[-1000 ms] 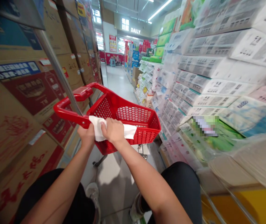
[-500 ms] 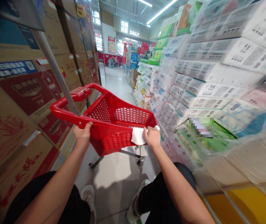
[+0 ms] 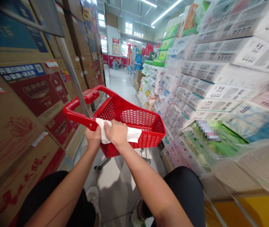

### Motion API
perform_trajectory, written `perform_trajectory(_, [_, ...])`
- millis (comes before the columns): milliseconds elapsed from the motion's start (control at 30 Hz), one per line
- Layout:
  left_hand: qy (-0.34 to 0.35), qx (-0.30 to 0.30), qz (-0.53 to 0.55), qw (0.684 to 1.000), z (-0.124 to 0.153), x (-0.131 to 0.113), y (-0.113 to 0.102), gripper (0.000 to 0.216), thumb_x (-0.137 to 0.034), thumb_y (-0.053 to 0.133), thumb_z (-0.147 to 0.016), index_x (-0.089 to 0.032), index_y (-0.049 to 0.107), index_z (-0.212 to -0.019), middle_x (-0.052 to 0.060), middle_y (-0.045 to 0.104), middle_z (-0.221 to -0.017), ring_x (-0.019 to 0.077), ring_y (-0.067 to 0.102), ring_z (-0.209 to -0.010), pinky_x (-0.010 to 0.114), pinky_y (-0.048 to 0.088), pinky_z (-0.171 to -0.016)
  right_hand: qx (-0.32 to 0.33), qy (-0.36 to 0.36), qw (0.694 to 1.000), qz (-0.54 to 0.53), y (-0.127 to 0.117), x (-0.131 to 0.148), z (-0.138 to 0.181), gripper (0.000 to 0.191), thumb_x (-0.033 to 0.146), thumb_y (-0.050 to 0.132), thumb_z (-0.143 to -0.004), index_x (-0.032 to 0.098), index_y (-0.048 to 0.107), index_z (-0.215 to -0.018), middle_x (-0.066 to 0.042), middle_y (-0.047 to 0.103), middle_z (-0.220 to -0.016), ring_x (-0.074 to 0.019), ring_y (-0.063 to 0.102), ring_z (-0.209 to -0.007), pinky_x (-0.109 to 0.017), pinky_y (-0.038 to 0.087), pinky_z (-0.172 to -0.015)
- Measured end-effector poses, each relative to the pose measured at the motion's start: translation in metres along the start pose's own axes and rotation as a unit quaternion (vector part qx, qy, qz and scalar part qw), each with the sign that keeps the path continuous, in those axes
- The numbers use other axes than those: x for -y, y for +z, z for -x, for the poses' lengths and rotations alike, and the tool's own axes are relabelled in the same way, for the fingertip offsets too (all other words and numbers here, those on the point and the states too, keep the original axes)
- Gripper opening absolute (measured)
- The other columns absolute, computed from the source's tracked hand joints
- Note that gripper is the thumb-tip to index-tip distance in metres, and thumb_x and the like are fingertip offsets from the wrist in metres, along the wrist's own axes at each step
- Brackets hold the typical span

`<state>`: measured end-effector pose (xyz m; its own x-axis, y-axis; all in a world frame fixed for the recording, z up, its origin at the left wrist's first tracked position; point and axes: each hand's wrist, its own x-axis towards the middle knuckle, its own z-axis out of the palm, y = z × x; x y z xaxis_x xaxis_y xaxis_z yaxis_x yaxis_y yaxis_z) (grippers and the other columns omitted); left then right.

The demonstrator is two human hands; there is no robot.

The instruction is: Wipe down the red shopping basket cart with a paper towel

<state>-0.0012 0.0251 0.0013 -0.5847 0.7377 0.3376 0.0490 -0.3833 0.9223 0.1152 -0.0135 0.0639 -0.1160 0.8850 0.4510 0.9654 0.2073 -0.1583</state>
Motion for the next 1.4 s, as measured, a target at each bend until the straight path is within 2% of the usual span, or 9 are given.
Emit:
perform_trajectory(167, [-0.003, -0.011, -0.028, 1.000, -0.026, 0.009, -0.018, 0.033, -0.038, 0.072, -0.066, -0.014, 0.068, -0.087, 0.005, 0.070, -0.080, 0.0199, 0.066, -0.072, 0.034, 0.056, -0.072, 0.022, -0.042, 0.999, 0.009, 0.000, -0.025, 0.015, 0.047, 0.055, 0.029, -0.105, 0.019, 0.060, -0.105, -0.009, 0.072, -0.099, -0.0221, 0.065, -0.092, -0.030, 0.037, -0.083])
perform_trajectory(333, [0.012, -0.025, -0.056, 0.998, -0.052, 0.022, -0.034, 0.034, -0.040, 0.074, -0.061, -0.014, 0.067, -0.082, 0.005, 0.068, -0.076, 0.0192, 0.063, -0.069, 0.035, 0.055, -0.073, 0.013, 0.002, 0.997, 0.072, -0.004, -0.096, 0.056, 0.044, 0.050, 0.032, -0.105, 0.018, 0.061, -0.097, -0.009, 0.071, -0.091, -0.0223, 0.063, -0.089, -0.031, 0.033, -0.082])
perform_trajectory(467, [0.010, -0.030, -0.058, 0.998, -0.055, 0.021, -0.037, 0.034, -0.040, 0.074, -0.061, -0.015, 0.067, -0.083, 0.004, 0.068, -0.076, 0.0197, 0.064, -0.071, 0.035, 0.056, -0.074, 0.004, 0.070, 0.991, 0.110, -0.011, -0.151, 0.086, 0.044, 0.047, 0.032, -0.105, 0.017, 0.063, -0.094, -0.010, 0.070, -0.088, -0.0224, 0.062, -0.085, -0.031, 0.032, -0.078])
perform_trajectory(600, [-0.001, -0.036, -0.027, 0.999, -0.045, 0.016, -0.032, 0.032, -0.038, 0.073, -0.063, -0.016, 0.066, -0.085, 0.004, 0.068, -0.080, 0.0196, 0.065, -0.074, 0.034, 0.056, -0.076, -0.013, 0.117, 0.986, 0.119, -0.013, -0.173, 0.091, 0.046, 0.046, 0.032, -0.105, 0.017, 0.067, -0.092, -0.010, 0.072, -0.087, -0.0225, 0.064, -0.084, -0.032, 0.031, -0.076])
perform_trajectory(767, [0.002, -0.013, 0.007, 1.000, -0.037, 0.015, -0.024, 0.033, -0.040, 0.073, -0.064, -0.017, 0.065, -0.087, 0.004, 0.069, -0.083, 0.0185, 0.065, -0.076, 0.034, 0.056, -0.078, -0.010, 0.151, 0.983, 0.106, -0.008, -0.142, 0.062, 0.054, 0.050, 0.031, -0.104, 0.016, 0.071, -0.093, -0.014, 0.074, -0.090, -0.0234, 0.067, -0.084, -0.033, 0.034, -0.077])
perform_trajectory(1000, [0.005, 0.003, 0.001, 1.000, -0.030, 0.011, -0.017, 0.038, -0.041, 0.074, -0.065, -0.015, 0.068, -0.092, 0.006, 0.072, -0.087, 0.0207, 0.067, -0.079, 0.035, 0.056, -0.078, 0.014, 0.051, 0.998, 0.033, 0.001, -0.024, 0.012, 0.059, 0.064, 0.031, -0.102, 0.016, 0.066, -0.103, -0.014, 0.074, -0.093, -0.0250, 0.068, -0.086, -0.033, 0.040, -0.081])
perform_trajectory(1100, [0.010, 0.009, -0.014, 1.000, -0.032, 0.010, -0.018, 0.031, -0.038, 0.071, -0.066, -0.015, 0.068, -0.088, 0.006, 0.071, -0.083, 0.0195, 0.067, -0.075, 0.033, 0.056, -0.075, 0.013, 0.026, 1.000, 0.008, 0.003, 0.009, -0.001, 0.062, 0.063, 0.022, -0.104, 0.018, 0.064, -0.104, -0.013, 0.074, -0.093, -0.0246, 0.069, -0.086, -0.032, 0.041, -0.079])
perform_trajectory(1233, [0.008, 0.004, -0.033, 0.999, -0.043, 0.015, -0.025, 0.028, -0.037, 0.070, -0.067, -0.016, 0.067, -0.085, 0.004, 0.071, -0.081, 0.0189, 0.066, -0.073, 0.033, 0.055, -0.074, 0.030, -0.025, 0.999, -0.005, 0.003, 0.008, 0.002, 0.055, 0.058, 0.024, -0.105, 0.019, 0.062, -0.106, -0.010, 0.073, -0.095, -0.0236, 0.068, -0.090, -0.031, 0.040, -0.082])
perform_trajectory(1400, [0.010, 0.004, -0.028, 1.000, -0.055, 0.024, -0.036, 0.032, -0.038, 0.072, -0.064, -0.016, 0.066, -0.086, 0.005, 0.069, -0.080, 0.0198, 0.066, -0.073, 0.034, 0.056, -0.075, 0.022, -0.048, 0.998, 0.019, 0.000, -0.043, 0.034, 0.046, 0.052, 0.030, -0.106, 0.019, 0.061, -0.109, -0.010, 0.072, -0.102, -0.0233, 0.063, -0.097, -0.032, 0.034, -0.086])
